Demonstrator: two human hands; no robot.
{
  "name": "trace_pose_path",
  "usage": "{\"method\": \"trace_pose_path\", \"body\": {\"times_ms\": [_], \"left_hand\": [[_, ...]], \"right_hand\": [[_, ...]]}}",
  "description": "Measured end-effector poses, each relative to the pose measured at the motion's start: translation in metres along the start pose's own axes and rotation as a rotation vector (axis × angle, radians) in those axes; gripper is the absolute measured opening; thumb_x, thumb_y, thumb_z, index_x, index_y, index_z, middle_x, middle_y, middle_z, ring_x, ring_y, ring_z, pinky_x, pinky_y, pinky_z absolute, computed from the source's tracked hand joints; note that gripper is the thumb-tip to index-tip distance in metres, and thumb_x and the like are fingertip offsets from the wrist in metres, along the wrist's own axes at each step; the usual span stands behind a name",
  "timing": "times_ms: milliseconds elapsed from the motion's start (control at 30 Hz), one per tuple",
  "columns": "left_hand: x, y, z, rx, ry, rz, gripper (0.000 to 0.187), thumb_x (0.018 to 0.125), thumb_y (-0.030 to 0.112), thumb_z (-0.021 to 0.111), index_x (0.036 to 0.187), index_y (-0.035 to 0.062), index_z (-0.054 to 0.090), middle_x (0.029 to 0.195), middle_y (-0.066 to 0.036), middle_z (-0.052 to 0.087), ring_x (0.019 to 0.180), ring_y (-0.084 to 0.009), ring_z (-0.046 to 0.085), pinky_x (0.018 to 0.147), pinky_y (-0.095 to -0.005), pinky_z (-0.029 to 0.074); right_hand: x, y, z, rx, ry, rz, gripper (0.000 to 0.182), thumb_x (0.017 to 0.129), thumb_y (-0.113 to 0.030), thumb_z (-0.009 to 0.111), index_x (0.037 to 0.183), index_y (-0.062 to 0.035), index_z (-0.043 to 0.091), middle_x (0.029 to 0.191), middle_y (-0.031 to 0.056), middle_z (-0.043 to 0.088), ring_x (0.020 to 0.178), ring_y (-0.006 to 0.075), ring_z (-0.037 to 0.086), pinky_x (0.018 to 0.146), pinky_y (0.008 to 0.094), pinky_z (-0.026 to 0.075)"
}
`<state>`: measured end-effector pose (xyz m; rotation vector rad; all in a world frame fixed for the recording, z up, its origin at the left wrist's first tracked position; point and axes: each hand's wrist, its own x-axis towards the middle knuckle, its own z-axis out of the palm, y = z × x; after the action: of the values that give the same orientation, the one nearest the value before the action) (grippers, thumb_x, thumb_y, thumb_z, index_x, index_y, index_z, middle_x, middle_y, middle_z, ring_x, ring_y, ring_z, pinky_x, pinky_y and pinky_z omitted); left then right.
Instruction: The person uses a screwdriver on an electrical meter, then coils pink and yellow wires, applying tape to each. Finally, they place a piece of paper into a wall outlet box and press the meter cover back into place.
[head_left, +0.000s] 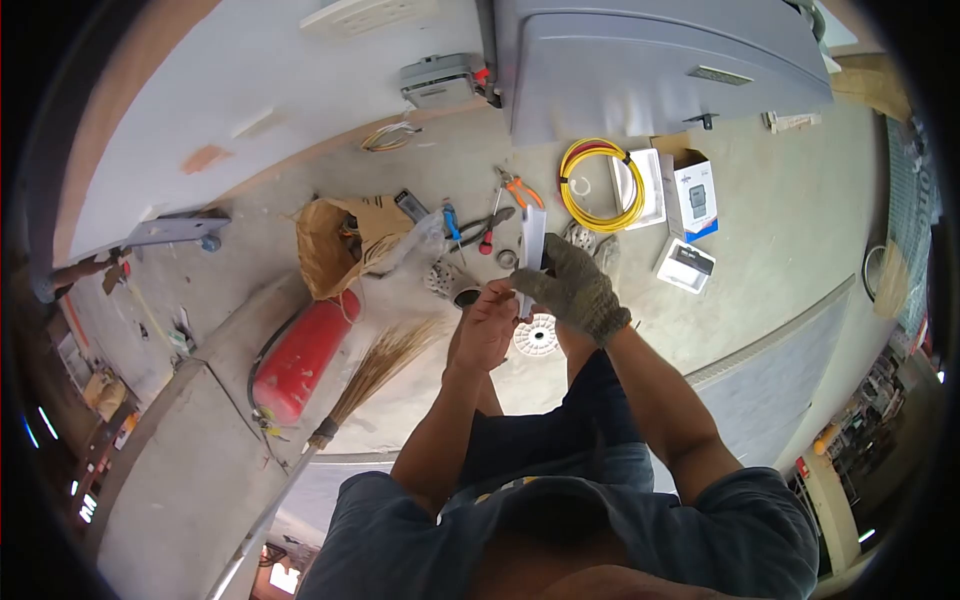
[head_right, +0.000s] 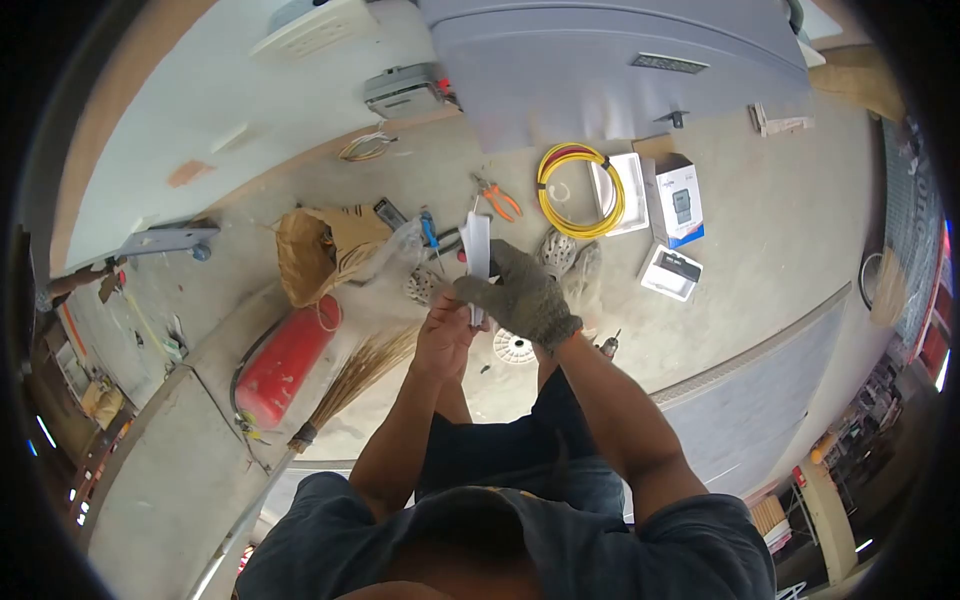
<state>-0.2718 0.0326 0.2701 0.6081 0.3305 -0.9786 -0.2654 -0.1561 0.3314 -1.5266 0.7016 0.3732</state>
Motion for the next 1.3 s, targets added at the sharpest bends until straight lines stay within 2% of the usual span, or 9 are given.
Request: {"method": "trace_pose_path", "body": {"times_ms": [133,200,567,633,667,900,1033,1100,1300], "left_hand": [[0.002,0.002,0.024,0.164,0.091,-0.047,0.032,0.093,0.013,0.062,0.123,0.0075,0.054,0.115,-0.005,0.062,0.098,-0.0152,0.060,0.081,-0.0320,0.049],[0.013,0.016,0.040,0.628,0.068,-0.117,0.040,0.094,0.007,0.056,0.132,0.0007,0.045,0.113,-0.010,0.062,0.102,-0.0186,0.063,0.089,-0.0335,0.049],[0.031,0.056,0.014,0.588,0.133,-0.306,0.026,0.096,0.008,0.051,0.119,-0.0034,0.059,0.107,-0.011,0.067,0.096,-0.0200,0.066,0.083,-0.0367,0.054],[0.039,0.072,0.028,0.403,0.207,-0.204,0.026,0.098,0.012,0.054,0.118,-0.0035,0.059,0.107,-0.012,0.067,0.093,-0.0206,0.067,0.080,-0.0353,0.056],[0.045,0.072,0.031,0.526,0.315,-0.106,0.024,0.095,0.020,0.065,0.107,-0.0002,0.065,0.091,-0.002,0.068,0.078,-0.0080,0.063,0.070,-0.0242,0.052],[0.068,0.093,0.005,0.507,0.318,0.143,0.023,0.094,0.018,0.065,0.105,-0.0018,0.061,0.088,-0.007,0.067,0.082,-0.0130,0.064,0.074,-0.0267,0.053],[0.083,0.110,0.001,0.639,0.339,0.203,0.025,0.090,0.017,0.070,0.104,-0.0001,0.059,0.091,-0.005,0.064,0.076,-0.0096,0.060,0.072,-0.0237,0.051],[0.087,0.115,0.003,1.067,0.636,0.414,0.028,0.086,0.013,0.074,0.105,0.0008,0.057,0.095,-0.005,0.062,0.074,-0.0075,0.057,0.070,-0.0223,0.049],[0.108,0.136,0.016,0.733,0.314,0.558,0.040,0.080,0.011,0.076,0.115,0.0011,0.059,0.105,-0.010,0.067,0.082,-0.0129,0.063,0.069,-0.0273,0.051]], "right_hand": [[0.004,-0.008,-0.028,-0.085,-0.141,0.038,0.043,0.080,-0.034,0.074,0.109,-0.0039,0.064,0.088,0.0114,0.069,0.081,0.0206,0.066,0.075,0.0348,0.052],[0.004,-0.006,-0.032,0.026,-0.207,0.004,0.044,0.080,-0.033,0.074,0.110,-0.0036,0.064,0.088,0.0113,0.069,0.081,0.0207,0.066,0.075,0.0347,0.052],[0.026,-0.010,-0.026,-0.088,-0.252,-0.091,0.025,0.084,-0.013,0.066,0.106,-0.0012,0.065,0.082,0.0078,0.066,0.074,0.0161,0.062,0.070,0.0337,0.051],[0.039,-0.010,-0.016,0.135,-0.264,-0.005,0.019,0.086,-0.011,0.065,0.102,0.0000,0.066,0.079,0.0047,0.063,0.066,0.0122,0.058,0.062,0.0302,0.050],[0.045,-0.017,-0.015,0.141,-0.275,0.048,0.019,0.086,-0.011,0.065,0.102,-0.0001,0.066,0.079,0.0039,0.063,0.063,0.0108,0.057,0.059,0.0284,0.049],[0.071,-0.020,0.022,0.034,-0.188,-0.002,0.019,0.086,-0.022,0.069,0.092,-0.0042,0.067,0.065,-0.0005,0.059,0.057,0.0068,0.055,0.049,0.0250,0.045],[0.074,-0.023,0.040,-0.198,-0.057,-0.053,0.018,0.086,-0.024,0.067,0.085,-0.0066,0.064,0.066,0.0048,0.062,0.061,0.0137,0.062,0.052,0.0298,0.048],[0.076,-0.023,0.050,-0.314,0.019,-0.121,0.017,0.085,-0.024,0.066,0.083,-0.0071,0.064,0.066,0.0076,0.063,0.064,0.0178,0.064,0.054,0.0323,0.048],[0.088,-0.016,0.081,-0.834,0.374,-0.555,0.014,0.084,-0.019,0.063,0.092,-0.0077,0.062,0.082,0.0107,0.067,0.080,0.0304,0.065,0.066,0.0422,0.049]]}}
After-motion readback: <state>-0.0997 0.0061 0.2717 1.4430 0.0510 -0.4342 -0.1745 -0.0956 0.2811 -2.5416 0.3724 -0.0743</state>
